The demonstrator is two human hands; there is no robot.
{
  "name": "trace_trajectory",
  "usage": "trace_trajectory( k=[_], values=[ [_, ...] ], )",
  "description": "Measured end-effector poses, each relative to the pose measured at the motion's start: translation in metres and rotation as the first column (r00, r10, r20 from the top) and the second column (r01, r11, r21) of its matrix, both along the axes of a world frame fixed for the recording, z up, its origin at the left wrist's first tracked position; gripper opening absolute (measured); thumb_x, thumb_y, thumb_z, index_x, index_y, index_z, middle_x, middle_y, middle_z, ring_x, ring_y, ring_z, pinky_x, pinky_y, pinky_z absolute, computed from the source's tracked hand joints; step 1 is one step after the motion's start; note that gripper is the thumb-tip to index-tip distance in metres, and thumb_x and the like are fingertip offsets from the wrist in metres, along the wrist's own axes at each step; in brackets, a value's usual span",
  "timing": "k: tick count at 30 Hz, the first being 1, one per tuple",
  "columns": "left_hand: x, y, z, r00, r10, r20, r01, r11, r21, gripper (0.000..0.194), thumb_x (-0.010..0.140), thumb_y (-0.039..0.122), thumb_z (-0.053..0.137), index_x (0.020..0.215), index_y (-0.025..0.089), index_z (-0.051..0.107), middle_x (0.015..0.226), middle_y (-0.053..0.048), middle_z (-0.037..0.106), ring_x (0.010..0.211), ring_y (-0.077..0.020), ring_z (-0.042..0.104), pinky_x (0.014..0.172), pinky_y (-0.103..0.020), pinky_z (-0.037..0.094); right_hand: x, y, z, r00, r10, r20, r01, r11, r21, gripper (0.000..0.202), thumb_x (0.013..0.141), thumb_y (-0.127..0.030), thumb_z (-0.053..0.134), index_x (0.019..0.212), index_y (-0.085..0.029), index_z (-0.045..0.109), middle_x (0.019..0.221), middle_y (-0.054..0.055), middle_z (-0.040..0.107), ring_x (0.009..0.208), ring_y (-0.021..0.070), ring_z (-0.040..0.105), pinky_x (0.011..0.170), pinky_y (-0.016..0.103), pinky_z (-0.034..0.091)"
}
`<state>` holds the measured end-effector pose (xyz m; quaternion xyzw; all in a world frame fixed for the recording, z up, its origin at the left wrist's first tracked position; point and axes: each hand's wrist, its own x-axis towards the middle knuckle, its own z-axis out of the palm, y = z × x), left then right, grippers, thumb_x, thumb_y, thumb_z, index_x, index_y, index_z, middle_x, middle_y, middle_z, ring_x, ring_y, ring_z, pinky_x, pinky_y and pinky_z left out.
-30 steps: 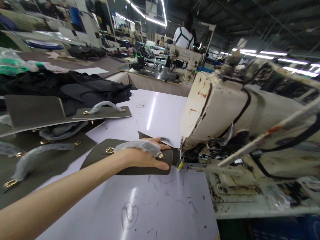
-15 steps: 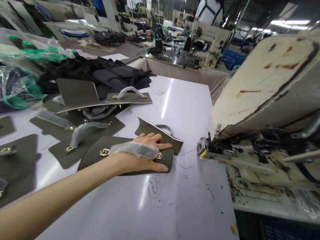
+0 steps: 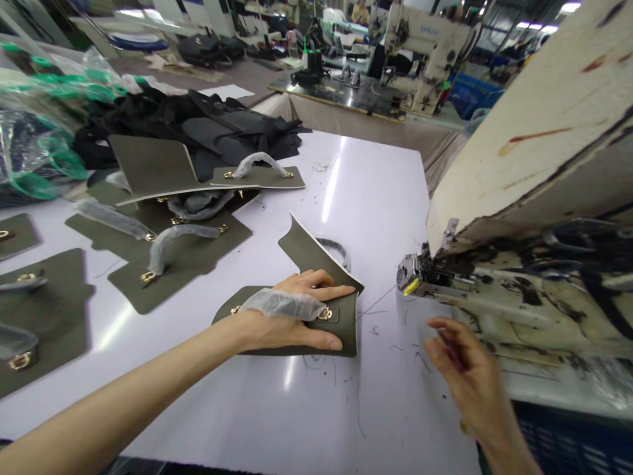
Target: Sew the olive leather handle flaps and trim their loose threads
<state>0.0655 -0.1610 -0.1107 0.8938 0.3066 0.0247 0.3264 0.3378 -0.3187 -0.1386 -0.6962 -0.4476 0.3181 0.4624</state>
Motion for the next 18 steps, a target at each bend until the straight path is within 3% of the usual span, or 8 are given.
trace_trajectory(
  k=[3,6,9,14,18],
  values=[
    [0.000,0.000,-0.004,1.000,-0.005,0.012,0.005,1.000,0.007,0.082,0.075,0.074,0.060,0.146,0.037,0.044,0.124,-0.007,0.055,0.104,-0.0262,0.057,0.090,-0.039,0.047,-0.027,0.015,-0.018,0.974,0.158,-0.163,-0.171,0.983,-0.064,0.033,0.091,-0.045,0.063,0.113,-0.020,0.067,0.114,0.010,0.070,0.104,0.0227,0.064,0.087,0.033,0.053],
    [0.000,0.000,-0.006,1.000,-0.006,0.020,0.006,1.000,0.000,0.082,0.074,0.074,0.062,0.146,0.038,0.045,0.124,-0.007,0.054,0.104,-0.0261,0.057,0.090,-0.038,0.048,-0.048,0.032,-0.031,0.935,0.213,-0.285,-0.235,0.971,-0.044,0.032,0.094,-0.047,0.059,0.108,-0.019,0.068,0.111,0.009,0.071,0.102,0.0217,0.064,0.087,0.032,0.051],
    [0.002,0.001,-0.007,1.000,-0.009,0.027,0.009,1.000,-0.025,0.082,0.073,0.074,0.062,0.145,0.039,0.045,0.124,-0.006,0.055,0.104,-0.0255,0.058,0.087,-0.036,0.049,-0.052,0.041,-0.034,0.902,0.273,-0.334,-0.284,0.959,0.019,0.029,0.092,-0.045,0.062,0.106,-0.020,0.070,0.105,0.006,0.070,0.094,0.0191,0.063,0.081,0.029,0.049],
    [0.003,0.002,-0.007,0.999,-0.022,0.032,0.024,0.997,-0.073,0.084,0.073,0.075,0.063,0.146,0.038,0.045,0.125,-0.006,0.055,0.104,-0.0244,0.058,0.087,-0.034,0.050,-0.044,0.043,-0.026,0.903,0.407,-0.137,-0.398,0.913,0.094,0.023,0.091,-0.039,0.066,0.103,-0.021,0.073,0.080,0.001,0.058,0.071,0.0140,0.052,0.063,0.025,0.040],
    [0.004,0.003,-0.007,0.999,-0.020,0.030,0.023,0.995,-0.100,0.084,0.072,0.074,0.065,0.145,0.038,0.046,0.126,-0.005,0.055,0.104,-0.0243,0.058,0.089,-0.035,0.050,-0.046,0.041,-0.026,0.912,0.410,0.024,-0.409,0.903,0.132,0.020,0.091,-0.035,0.067,0.103,-0.021,0.074,0.077,0.000,0.054,0.070,0.0145,0.049,0.062,0.026,0.039]
  ],
)
